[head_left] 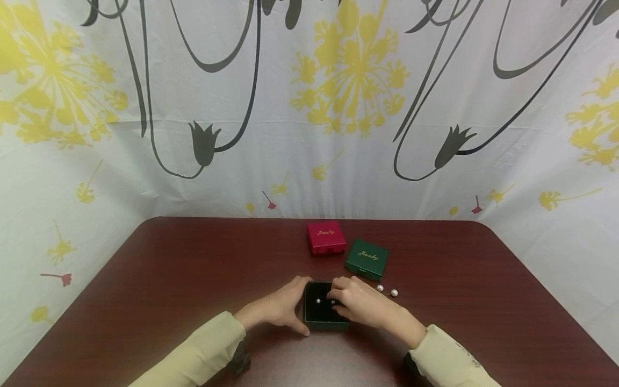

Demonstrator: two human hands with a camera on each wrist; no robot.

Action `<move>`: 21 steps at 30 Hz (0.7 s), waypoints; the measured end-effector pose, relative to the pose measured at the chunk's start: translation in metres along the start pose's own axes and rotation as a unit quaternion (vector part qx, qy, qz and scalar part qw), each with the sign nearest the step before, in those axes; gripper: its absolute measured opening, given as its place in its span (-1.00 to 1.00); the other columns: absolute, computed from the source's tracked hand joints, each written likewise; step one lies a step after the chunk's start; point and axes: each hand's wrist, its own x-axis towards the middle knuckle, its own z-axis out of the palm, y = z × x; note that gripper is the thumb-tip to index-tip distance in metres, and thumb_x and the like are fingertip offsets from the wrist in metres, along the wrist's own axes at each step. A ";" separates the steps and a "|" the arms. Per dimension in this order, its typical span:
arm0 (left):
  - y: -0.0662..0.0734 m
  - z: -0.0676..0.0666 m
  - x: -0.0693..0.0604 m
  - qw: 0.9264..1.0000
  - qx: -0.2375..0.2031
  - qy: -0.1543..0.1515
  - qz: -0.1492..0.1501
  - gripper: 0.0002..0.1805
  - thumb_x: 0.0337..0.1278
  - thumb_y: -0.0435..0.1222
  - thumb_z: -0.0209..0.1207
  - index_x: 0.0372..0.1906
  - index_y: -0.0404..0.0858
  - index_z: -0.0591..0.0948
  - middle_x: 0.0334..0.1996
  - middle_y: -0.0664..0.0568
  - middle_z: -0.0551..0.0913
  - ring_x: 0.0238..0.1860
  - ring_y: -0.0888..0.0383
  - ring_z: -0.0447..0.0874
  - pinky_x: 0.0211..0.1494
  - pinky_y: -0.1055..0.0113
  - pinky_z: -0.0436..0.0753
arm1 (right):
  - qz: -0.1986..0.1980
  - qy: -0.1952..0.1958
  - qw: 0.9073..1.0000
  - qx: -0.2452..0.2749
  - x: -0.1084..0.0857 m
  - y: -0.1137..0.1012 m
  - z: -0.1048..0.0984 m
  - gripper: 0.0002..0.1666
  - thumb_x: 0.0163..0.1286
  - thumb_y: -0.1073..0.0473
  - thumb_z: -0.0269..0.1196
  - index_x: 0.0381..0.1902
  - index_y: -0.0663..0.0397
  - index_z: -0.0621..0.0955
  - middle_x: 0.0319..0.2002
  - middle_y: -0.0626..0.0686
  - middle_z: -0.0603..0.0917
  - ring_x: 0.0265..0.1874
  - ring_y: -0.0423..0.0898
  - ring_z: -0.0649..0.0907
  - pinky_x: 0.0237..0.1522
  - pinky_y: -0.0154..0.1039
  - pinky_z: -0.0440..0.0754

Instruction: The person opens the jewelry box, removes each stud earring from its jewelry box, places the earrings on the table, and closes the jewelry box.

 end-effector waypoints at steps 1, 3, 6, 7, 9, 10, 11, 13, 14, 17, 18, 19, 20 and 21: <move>0.000 0.000 0.000 1.000 0.000 0.000 0.000 0.03 -0.50 -0.13 0.47 0.18 -0.37 0.16 0.01 -0.06 0.30 0.07 0.08 0.32 0.13 0.23 0.36 | -0.001 -0.001 1.000 -0.002 0.000 0.000 0.000 -0.81 0.02 0.18 0.34 -0.36 0.11 0.64 -0.44 -0.08 0.50 -0.44 -0.22 0.51 -0.40 -0.35 0.47; 0.000 0.000 0.000 1.000 -0.001 0.000 0.001 0.02 -0.50 -0.14 0.47 0.18 -0.37 0.17 0.00 -0.05 0.30 0.06 0.09 0.32 0.12 0.24 0.36 | -0.001 -0.002 1.000 -0.007 0.000 0.000 0.000 -0.82 0.03 0.18 0.33 -0.36 0.10 0.64 -0.45 -0.08 0.51 -0.43 -0.22 0.51 -0.39 -0.33 0.46; 0.001 0.000 -0.001 1.000 -0.003 0.001 0.004 0.00 -0.51 -0.14 0.48 0.15 -0.35 0.19 -0.03 -0.02 0.31 0.04 0.11 0.33 0.10 0.26 0.38 | 0.000 -0.002 1.000 -0.015 0.001 -0.001 0.001 -0.85 0.03 0.19 0.32 -0.38 0.08 0.63 -0.46 -0.09 0.50 -0.43 -0.22 0.50 -0.36 -0.31 0.45; 0.001 0.000 -0.001 1.000 -0.004 0.002 0.005 -0.01 -0.52 -0.15 0.48 0.14 -0.34 0.19 -0.03 -0.01 0.31 0.03 0.11 0.33 0.09 0.27 0.38 | 0.001 -0.002 1.000 -0.017 0.001 -0.001 0.001 -0.86 0.03 0.19 0.32 -0.39 0.07 0.63 -0.47 -0.10 0.49 -0.44 -0.23 0.50 -0.35 -0.30 0.45; 0.001 0.000 -0.001 1.000 -0.005 0.002 0.007 -0.02 -0.52 -0.15 0.48 0.13 -0.33 0.20 -0.05 0.00 0.31 0.02 0.13 0.33 0.08 0.28 0.39 | 0.004 -0.003 1.000 -0.020 0.001 -0.002 0.001 -0.87 0.03 0.19 0.32 -0.41 0.05 0.63 -0.49 -0.11 0.49 -0.44 -0.23 0.50 -0.32 -0.29 0.45; 0.001 0.000 -0.001 1.000 -0.006 0.003 0.007 -0.02 -0.52 -0.15 0.48 0.13 -0.33 0.20 -0.05 0.01 0.31 0.01 0.13 0.33 0.08 0.28 0.39 | 0.006 -0.004 1.000 -0.021 0.001 -0.002 0.001 -0.89 0.03 0.20 0.32 -0.42 0.05 0.62 -0.49 -0.11 0.48 -0.44 -0.23 0.50 -0.31 -0.28 0.44; 0.001 0.000 -0.001 1.000 -0.006 0.003 0.008 -0.03 -0.52 -0.15 0.48 0.13 -0.33 0.20 -0.05 0.01 0.31 0.01 0.13 0.33 0.08 0.28 0.39 | 0.009 -0.006 1.000 -0.022 0.001 -0.003 0.001 -0.89 0.04 0.20 0.31 -0.43 0.04 0.62 -0.49 -0.12 0.48 -0.44 -0.23 0.50 -0.31 -0.28 0.44; 0.001 0.000 -0.001 1.000 -0.007 0.003 0.006 -0.03 -0.51 -0.16 0.48 0.14 -0.33 0.20 -0.05 0.01 0.31 0.01 0.14 0.33 0.08 0.28 0.38 | 0.012 -0.011 1.000 -0.022 0.002 -0.004 0.000 -0.91 0.04 0.20 0.31 -0.44 0.03 0.61 -0.50 -0.12 0.48 -0.45 -0.24 0.50 -0.30 -0.28 0.43; 0.001 0.000 -0.001 1.000 -0.007 0.003 0.005 -0.02 -0.51 -0.16 0.48 0.14 -0.33 0.19 -0.05 0.01 0.31 0.01 0.13 0.33 0.08 0.28 0.38 | 0.014 -0.013 1.000 -0.023 0.002 -0.004 0.000 -0.91 0.04 0.20 0.31 -0.45 0.03 0.61 -0.50 -0.12 0.48 -0.45 -0.24 0.50 -0.30 -0.28 0.43; 0.001 0.000 -0.001 1.000 -0.006 0.002 0.002 0.00 -0.51 -0.16 0.48 0.16 -0.34 0.18 -0.04 -0.01 0.31 0.02 0.13 0.33 0.09 0.27 0.38 | 0.019 -0.020 0.999 -0.024 0.002 -0.005 -0.001 -0.92 0.04 0.21 0.31 -0.46 0.02 0.61 -0.50 -0.13 0.48 -0.45 -0.24 0.50 -0.30 -0.28 0.42; 0.002 0.000 -0.001 1.000 -0.006 0.002 0.000 0.00 -0.51 -0.15 0.48 0.16 -0.35 0.18 -0.03 -0.01 0.31 0.02 0.13 0.33 0.09 0.27 0.38 | 0.020 -0.021 0.999 -0.025 0.002 -0.005 -0.001 -0.92 0.04 0.21 0.31 -0.46 0.01 0.61 -0.50 -0.13 0.48 -0.45 -0.24 0.50 -0.30 -0.28 0.42; 0.002 0.000 -0.001 1.000 -0.006 0.001 -0.001 0.01 -0.51 -0.15 0.48 0.16 -0.35 0.18 -0.03 -0.01 0.31 0.02 0.12 0.33 0.09 0.27 0.38 | 0.022 -0.023 0.999 -0.026 0.002 -0.006 -0.001 -0.92 0.04 0.20 0.31 -0.46 0.01 0.61 -0.50 -0.13 0.48 -0.44 -0.25 0.50 -0.30 -0.28 0.42; 0.002 0.000 -0.001 1.000 -0.005 0.001 -0.001 0.01 -0.51 -0.15 0.48 0.17 -0.36 0.17 -0.03 -0.02 0.31 0.02 0.12 0.33 0.09 0.26 0.38 | 0.023 -0.023 0.999 -0.027 0.002 -0.006 -0.001 -0.92 0.04 0.21 0.31 -0.46 0.00 0.61 -0.50 -0.13 0.49 -0.44 -0.25 0.50 -0.29 -0.28 0.42; 0.002 0.000 -0.001 1.000 -0.006 0.001 -0.002 0.01 -0.51 -0.15 0.48 0.17 -0.36 0.17 -0.03 -0.02 0.31 0.02 0.12 0.33 0.09 0.26 0.38 | 0.023 -0.024 0.999 -0.027 0.002 -0.005 -0.001 -0.92 0.03 0.21 0.31 -0.46 0.00 0.61 -0.50 -0.13 0.49 -0.44 -0.25 0.50 -0.29 -0.28 0.42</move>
